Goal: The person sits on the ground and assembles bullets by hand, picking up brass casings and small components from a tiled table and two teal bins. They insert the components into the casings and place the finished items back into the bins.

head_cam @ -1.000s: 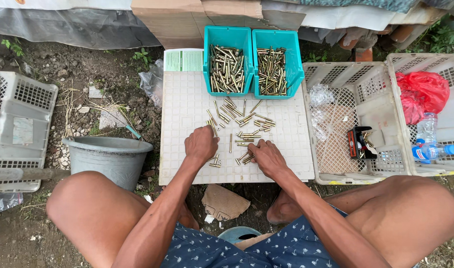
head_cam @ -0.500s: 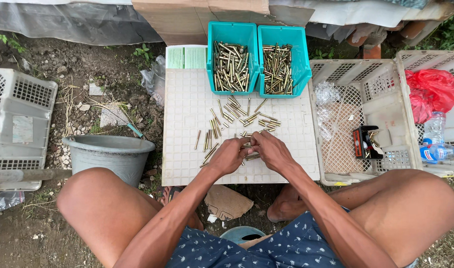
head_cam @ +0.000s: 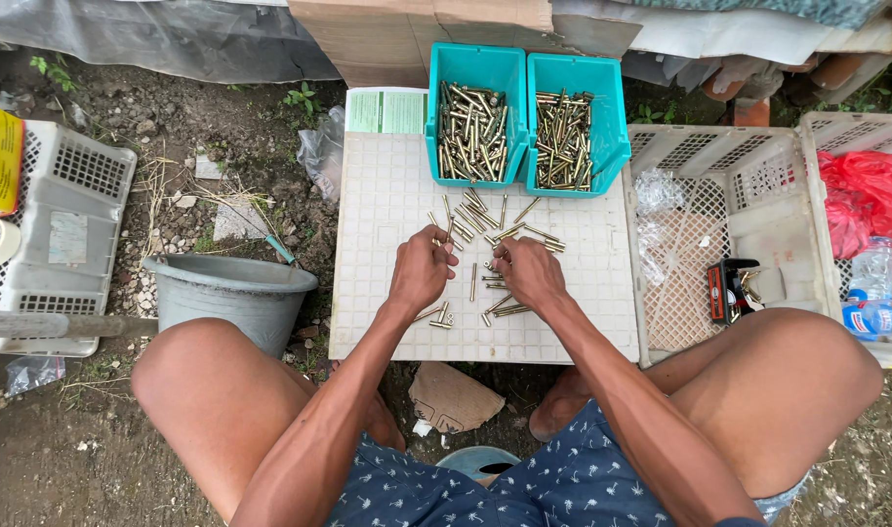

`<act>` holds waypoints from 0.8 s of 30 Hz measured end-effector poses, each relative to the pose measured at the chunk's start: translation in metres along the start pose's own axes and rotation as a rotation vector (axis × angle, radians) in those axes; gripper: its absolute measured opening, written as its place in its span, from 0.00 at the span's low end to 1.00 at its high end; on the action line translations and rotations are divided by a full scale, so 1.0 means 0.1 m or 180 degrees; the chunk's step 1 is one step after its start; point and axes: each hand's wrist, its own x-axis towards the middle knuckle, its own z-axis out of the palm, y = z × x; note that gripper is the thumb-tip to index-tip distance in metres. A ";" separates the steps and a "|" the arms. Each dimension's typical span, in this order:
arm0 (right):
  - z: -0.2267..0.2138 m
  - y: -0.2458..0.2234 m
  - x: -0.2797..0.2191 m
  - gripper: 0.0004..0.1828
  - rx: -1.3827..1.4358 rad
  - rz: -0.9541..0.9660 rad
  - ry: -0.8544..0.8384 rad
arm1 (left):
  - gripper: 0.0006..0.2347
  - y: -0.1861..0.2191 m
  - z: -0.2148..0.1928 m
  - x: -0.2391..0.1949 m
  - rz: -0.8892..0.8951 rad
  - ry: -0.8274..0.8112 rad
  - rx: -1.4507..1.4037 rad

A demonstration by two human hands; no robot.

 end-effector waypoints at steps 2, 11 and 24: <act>0.03 -0.07 0.01 0.08 -0.0146 -0.0075 0.0033 | 0.07 -0.01 -0.04 -0.01 -0.0027 0.0016 -0.0205; 0.28 -0.02 0.13 0.08 -0.0006 -0.0116 -0.0070 | 0.06 -0.11 -0.13 0.06 -0.0083 0.0242 -0.1188; 0.06 -0.10 0.12 0.06 0.0837 -0.0087 0.0147 | 0.03 -0.25 -0.19 0.10 -0.0007 0.0583 -0.1156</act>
